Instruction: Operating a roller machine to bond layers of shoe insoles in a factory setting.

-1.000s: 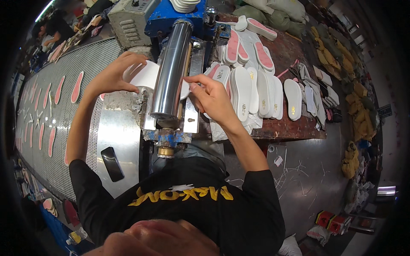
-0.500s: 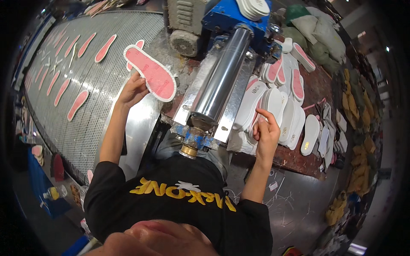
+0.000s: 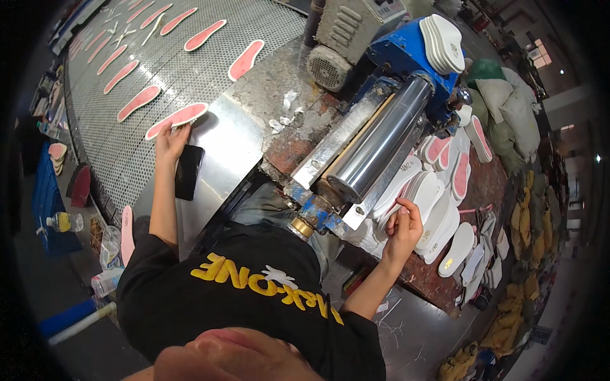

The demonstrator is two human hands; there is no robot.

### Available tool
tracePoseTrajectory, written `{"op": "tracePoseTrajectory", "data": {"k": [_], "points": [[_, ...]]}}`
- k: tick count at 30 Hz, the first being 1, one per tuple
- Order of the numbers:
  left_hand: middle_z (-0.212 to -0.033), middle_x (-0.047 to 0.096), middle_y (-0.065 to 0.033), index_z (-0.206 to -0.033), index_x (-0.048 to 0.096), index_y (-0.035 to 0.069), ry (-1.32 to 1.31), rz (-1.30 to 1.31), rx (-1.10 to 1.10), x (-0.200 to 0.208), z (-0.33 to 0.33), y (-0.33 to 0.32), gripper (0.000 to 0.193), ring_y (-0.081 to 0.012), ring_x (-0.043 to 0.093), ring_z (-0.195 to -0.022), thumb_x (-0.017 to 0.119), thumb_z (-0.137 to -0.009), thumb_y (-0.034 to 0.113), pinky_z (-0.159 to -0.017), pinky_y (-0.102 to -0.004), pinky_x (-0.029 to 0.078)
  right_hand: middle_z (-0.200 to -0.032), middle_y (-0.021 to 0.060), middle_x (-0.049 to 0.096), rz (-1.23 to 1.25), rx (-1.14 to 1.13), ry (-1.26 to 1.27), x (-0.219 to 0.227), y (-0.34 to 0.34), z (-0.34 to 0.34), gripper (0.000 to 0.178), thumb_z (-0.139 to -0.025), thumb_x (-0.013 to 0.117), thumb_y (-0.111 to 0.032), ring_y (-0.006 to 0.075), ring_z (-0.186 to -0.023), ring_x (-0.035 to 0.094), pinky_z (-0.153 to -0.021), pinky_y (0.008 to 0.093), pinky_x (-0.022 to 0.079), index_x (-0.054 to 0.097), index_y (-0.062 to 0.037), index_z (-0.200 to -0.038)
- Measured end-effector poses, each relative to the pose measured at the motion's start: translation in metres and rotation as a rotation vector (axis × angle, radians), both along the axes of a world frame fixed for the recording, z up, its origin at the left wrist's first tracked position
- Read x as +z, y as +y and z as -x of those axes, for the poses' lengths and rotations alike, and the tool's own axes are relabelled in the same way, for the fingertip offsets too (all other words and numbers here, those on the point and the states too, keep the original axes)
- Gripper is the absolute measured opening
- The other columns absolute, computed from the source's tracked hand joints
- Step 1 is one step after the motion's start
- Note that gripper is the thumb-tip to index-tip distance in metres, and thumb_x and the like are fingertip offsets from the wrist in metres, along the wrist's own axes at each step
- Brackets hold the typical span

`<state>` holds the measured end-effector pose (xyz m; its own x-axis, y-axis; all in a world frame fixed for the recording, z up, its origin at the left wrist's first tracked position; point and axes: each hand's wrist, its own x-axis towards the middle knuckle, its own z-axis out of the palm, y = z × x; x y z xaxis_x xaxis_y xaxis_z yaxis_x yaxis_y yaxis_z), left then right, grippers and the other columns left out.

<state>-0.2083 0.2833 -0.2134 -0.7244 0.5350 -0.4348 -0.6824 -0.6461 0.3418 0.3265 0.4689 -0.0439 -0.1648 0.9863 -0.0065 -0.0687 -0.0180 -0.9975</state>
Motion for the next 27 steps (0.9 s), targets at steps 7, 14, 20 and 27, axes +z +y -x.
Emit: {"op": "tracePoseTrajectory", "data": {"k": [7,14,20,27], "points": [[-0.131,0.035,-0.0375,-0.125,0.026,-0.024,-0.102,0.021,0.036,-0.026,0.024,-0.05,0.051,-0.0458,0.038,-0.125,0.046,-0.088,0.004,-0.108,-0.0514,0.035,-0.059,-0.0038,0.042,-0.005,0.04,0.024,-0.002,0.003,0.007,0.019,-0.094,0.053,-0.014,0.0028,-0.047,0.035,-0.041,0.0173,0.024,0.059,0.0012,-0.103],[-0.127,0.037,-0.0364,-0.122,0.025,-0.024,-0.161,0.178,0.196,-0.026,0.024,-0.014,0.051,-0.0462,0.042,-0.12,0.047,-0.086,0.005,-0.104,-0.0481,0.041,-0.058,-0.0023,0.044,-0.044,-0.055,-0.038,-0.005,-0.003,-0.014,0.018,-0.094,0.051,-0.014,0.0036,-0.046,0.036,-0.041,0.0176,0.025,0.059,0.0003,-0.101],[-0.125,0.043,-0.0277,-0.122,0.035,-0.016,-0.029,0.17,0.122,-0.032,0.029,0.027,0.041,-0.0411,0.048,-0.117,0.046,-0.088,0.006,-0.102,-0.0395,0.044,-0.057,-0.0016,0.044,-0.053,-0.196,-0.024,-0.004,-0.016,-0.033,0.016,-0.095,0.05,-0.012,0.0036,-0.047,0.035,-0.042,0.0179,0.024,0.06,0.0004,-0.098],[-0.104,0.056,-0.0122,-0.108,0.06,0.004,0.622,0.631,-0.486,-0.004,0.054,0.147,0.028,-0.0156,0.054,-0.086,0.055,-0.09,0.025,-0.071,-0.0246,0.049,-0.057,-0.0012,0.045,-0.079,-0.234,-0.045,0.002,-0.022,-0.04,0.015,-0.095,0.049,-0.01,0.0037,-0.046,0.035,-0.042,0.0179,0.025,0.06,-0.0001,-0.097]]}}
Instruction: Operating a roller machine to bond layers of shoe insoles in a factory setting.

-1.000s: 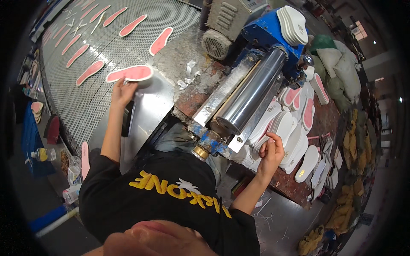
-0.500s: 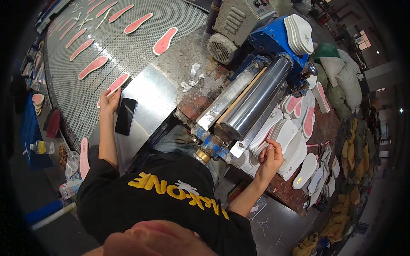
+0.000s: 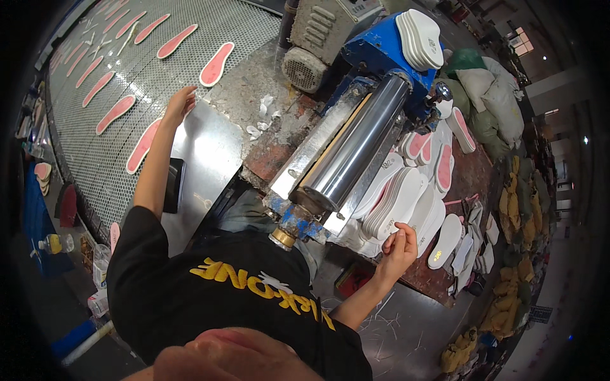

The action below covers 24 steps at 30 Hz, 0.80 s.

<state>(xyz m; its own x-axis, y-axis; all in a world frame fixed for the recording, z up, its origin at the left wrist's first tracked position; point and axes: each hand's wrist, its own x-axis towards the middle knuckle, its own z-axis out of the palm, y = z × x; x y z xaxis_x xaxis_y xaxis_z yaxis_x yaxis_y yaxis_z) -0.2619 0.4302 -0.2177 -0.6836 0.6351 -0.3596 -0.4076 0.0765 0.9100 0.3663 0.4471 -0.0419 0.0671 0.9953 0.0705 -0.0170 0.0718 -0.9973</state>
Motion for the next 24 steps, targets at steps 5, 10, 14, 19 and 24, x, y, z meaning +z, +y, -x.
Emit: {"op": "tracePoseTrajectory", "data": {"k": [5,10,14,19,24], "points": [[-0.091,0.057,-0.0032,-0.101,0.061,0.008,0.12,0.438,-0.177,0.004,0.008,0.051,0.03,-0.0133,0.054,-0.073,0.059,-0.085,0.034,-0.064,-0.026,0.044,-0.057,-0.0017,0.045,-0.001,-0.064,-0.025,-0.001,-0.007,-0.009,0.014,-0.095,0.05,-0.011,0.0038,-0.047,0.035,-0.042,0.0178,0.026,0.06,-0.0007,-0.097],[-0.091,0.057,-0.0024,-0.097,0.058,0.009,0.003,0.271,-0.063,-0.026,0.04,0.057,0.023,-0.0153,0.054,-0.077,0.057,-0.086,0.029,-0.063,-0.0283,0.045,-0.057,-0.0021,0.044,0.002,-0.124,-0.056,-0.002,-0.014,-0.018,0.014,-0.095,0.051,-0.012,0.0037,-0.047,0.035,-0.043,0.0175,0.026,0.059,-0.0012,-0.096],[-0.087,0.055,-0.0032,-0.097,0.056,0.008,0.067,0.235,0.091,-0.021,0.042,0.049,0.021,-0.0167,0.055,-0.072,0.057,-0.086,0.026,-0.061,-0.0296,0.046,-0.058,-0.0024,0.045,-0.006,-0.141,-0.065,-0.005,-0.014,-0.023,0.014,-0.095,0.051,-0.013,0.0036,-0.048,0.036,-0.043,0.0173,0.026,0.06,-0.0013,-0.097],[-0.068,0.047,-0.0007,-0.084,0.052,0.009,-0.032,0.237,-0.01,-0.012,0.02,0.051,0.017,-0.0119,0.046,-0.054,0.058,-0.084,0.025,-0.043,-0.0272,0.038,-0.058,-0.0024,0.045,0.006,-0.122,-0.044,-0.008,-0.012,-0.024,0.014,-0.094,0.052,-0.012,0.0035,-0.048,0.036,-0.043,0.0172,0.026,0.06,-0.0016,-0.096],[-0.079,0.051,-0.0033,-0.091,0.054,0.009,-0.105,0.168,-0.093,-0.026,0.041,0.056,0.017,-0.0142,0.048,-0.058,0.054,-0.087,0.025,-0.045,-0.024,0.037,-0.058,-0.0026,0.044,0.016,-0.086,-0.064,-0.006,-0.011,-0.017,0.014,-0.094,0.052,-0.012,0.0036,-0.047,0.036,-0.042,0.0173,0.025,0.061,-0.0017,-0.097]]}}
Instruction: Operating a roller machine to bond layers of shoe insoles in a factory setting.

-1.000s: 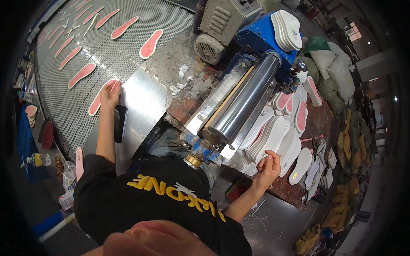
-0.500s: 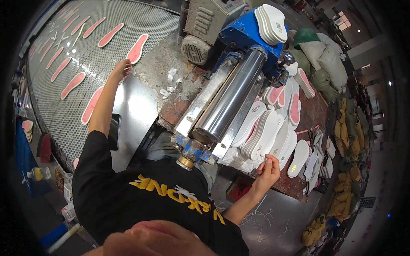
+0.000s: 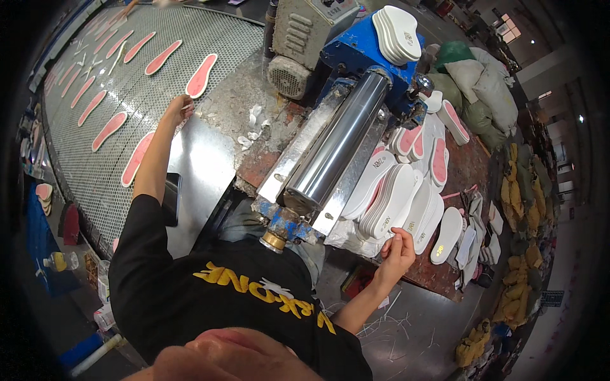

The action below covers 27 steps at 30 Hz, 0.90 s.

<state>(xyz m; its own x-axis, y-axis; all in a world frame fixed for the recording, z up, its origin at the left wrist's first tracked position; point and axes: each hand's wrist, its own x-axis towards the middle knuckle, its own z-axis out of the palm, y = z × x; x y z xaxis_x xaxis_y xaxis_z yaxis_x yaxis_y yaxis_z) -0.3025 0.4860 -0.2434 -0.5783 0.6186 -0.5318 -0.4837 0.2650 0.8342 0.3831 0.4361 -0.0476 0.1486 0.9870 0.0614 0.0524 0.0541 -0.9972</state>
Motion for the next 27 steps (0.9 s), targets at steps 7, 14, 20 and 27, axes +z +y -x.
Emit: {"op": "tracePoseTrajectory", "data": {"k": [7,14,20,27], "points": [[-0.083,0.053,-0.0052,-0.091,0.054,0.006,0.132,0.004,0.253,-0.006,0.025,-0.034,0.016,-0.015,0.052,-0.062,0.056,-0.082,0.02,-0.049,-0.0268,0.044,-0.058,-0.0026,0.045,-0.012,-0.015,0.003,-0.003,-0.002,-0.005,0.014,-0.094,0.052,-0.012,0.0036,-0.047,0.037,-0.042,0.0175,0.025,0.061,-0.0017,-0.096],[-0.061,0.054,-0.0043,-0.071,0.06,0.0,0.763,-0.12,-0.029,-0.003,-0.053,-0.045,0.026,-0.0121,0.049,-0.056,0.046,-0.085,0.017,-0.053,-0.0287,0.037,-0.063,-0.0038,0.049,-0.303,-0.001,-0.299,0.064,0.04,0.022,0.013,-0.092,0.054,-0.006,0.0022,-0.055,0.041,-0.048,0.0184,0.029,0.063,0.0013,-0.095],[-0.078,0.058,-0.0192,-0.084,0.053,0.001,1.484,0.131,-0.098,-0.004,-0.104,-0.048,0.032,-0.0379,0.056,-0.074,0.041,-0.098,0.028,-0.071,-0.043,0.041,-0.079,0.0064,0.063,-0.765,0.076,-0.653,0.174,0.161,0.113,0.032,-0.084,0.065,-0.029,0.0161,-0.068,0.059,-0.06,0.03,0.047,0.064,0.0006,-0.096],[-0.074,0.058,-0.0185,-0.084,0.052,0.002,1.437,0.127,-0.094,0.002,-0.11,-0.055,0.03,-0.0388,0.056,-0.072,0.041,-0.097,0.027,-0.074,-0.0453,0.038,-0.108,0.0266,0.059,-0.487,-0.008,-1.234,0.181,0.265,0.176,0.071,-0.073,0.06,-0.063,0.039,-0.098,0.061,-0.08,0.0465,0.05,0.067,0.001,-0.103]]}}
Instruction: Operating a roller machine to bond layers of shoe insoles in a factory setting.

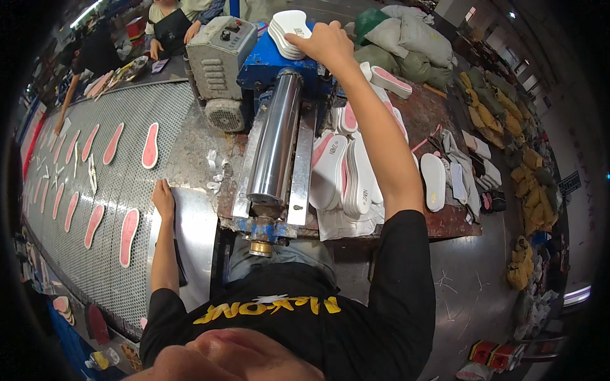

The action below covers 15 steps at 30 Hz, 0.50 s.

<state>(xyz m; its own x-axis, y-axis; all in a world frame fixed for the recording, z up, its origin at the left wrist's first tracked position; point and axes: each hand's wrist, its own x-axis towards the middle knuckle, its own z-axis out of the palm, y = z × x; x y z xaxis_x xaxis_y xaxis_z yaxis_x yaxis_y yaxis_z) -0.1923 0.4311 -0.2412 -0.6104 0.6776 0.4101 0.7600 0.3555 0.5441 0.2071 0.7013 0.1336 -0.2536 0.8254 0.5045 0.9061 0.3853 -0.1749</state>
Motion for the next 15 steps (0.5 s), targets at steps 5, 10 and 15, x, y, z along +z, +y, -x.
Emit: {"op": "tracePoseTrajectory", "data": {"k": [5,10,15], "points": [[-0.071,0.059,-0.0159,-0.088,0.054,0.003,-0.119,-0.132,-0.016,0.01,-0.008,0.004,0.02,-0.034,0.058,-0.067,0.05,-0.094,0.022,-0.07,-0.0424,0.041,-0.11,0.0279,0.058,0.024,0.213,0.287,-0.016,0.039,-0.016,0.068,-0.071,0.064,-0.061,0.0402,-0.101,0.06,-0.082,0.0466,0.05,0.067,0.0024,-0.096],[-0.067,0.059,-0.0127,-0.088,0.054,0.003,-0.076,-0.168,-0.005,0.008,-0.005,-0.005,0.014,-0.03,0.058,-0.061,0.057,-0.09,0.017,-0.063,-0.0405,0.044,-0.114,0.0274,0.056,0.128,0.13,0.241,-0.012,0.017,0.005,0.072,-0.068,0.067,-0.061,0.0396,-0.108,0.056,-0.086,0.0473,0.048,0.064,0.0028,-0.102],[-0.066,0.054,-0.0131,-0.085,0.049,0.002,-0.133,-0.156,0.0,0.016,-0.014,-0.001,0.016,-0.0258,0.053,-0.059,0.061,-0.087,0.012,-0.06,-0.0372,0.043,-0.107,0.028,0.06,0.069,-0.005,0.112,-0.015,0.027,0.008,0.086,-0.063,0.071,-0.062,0.0355,-0.101,0.06,-0.085,0.0401,0.048,0.058,0.0079,-0.11]]}}
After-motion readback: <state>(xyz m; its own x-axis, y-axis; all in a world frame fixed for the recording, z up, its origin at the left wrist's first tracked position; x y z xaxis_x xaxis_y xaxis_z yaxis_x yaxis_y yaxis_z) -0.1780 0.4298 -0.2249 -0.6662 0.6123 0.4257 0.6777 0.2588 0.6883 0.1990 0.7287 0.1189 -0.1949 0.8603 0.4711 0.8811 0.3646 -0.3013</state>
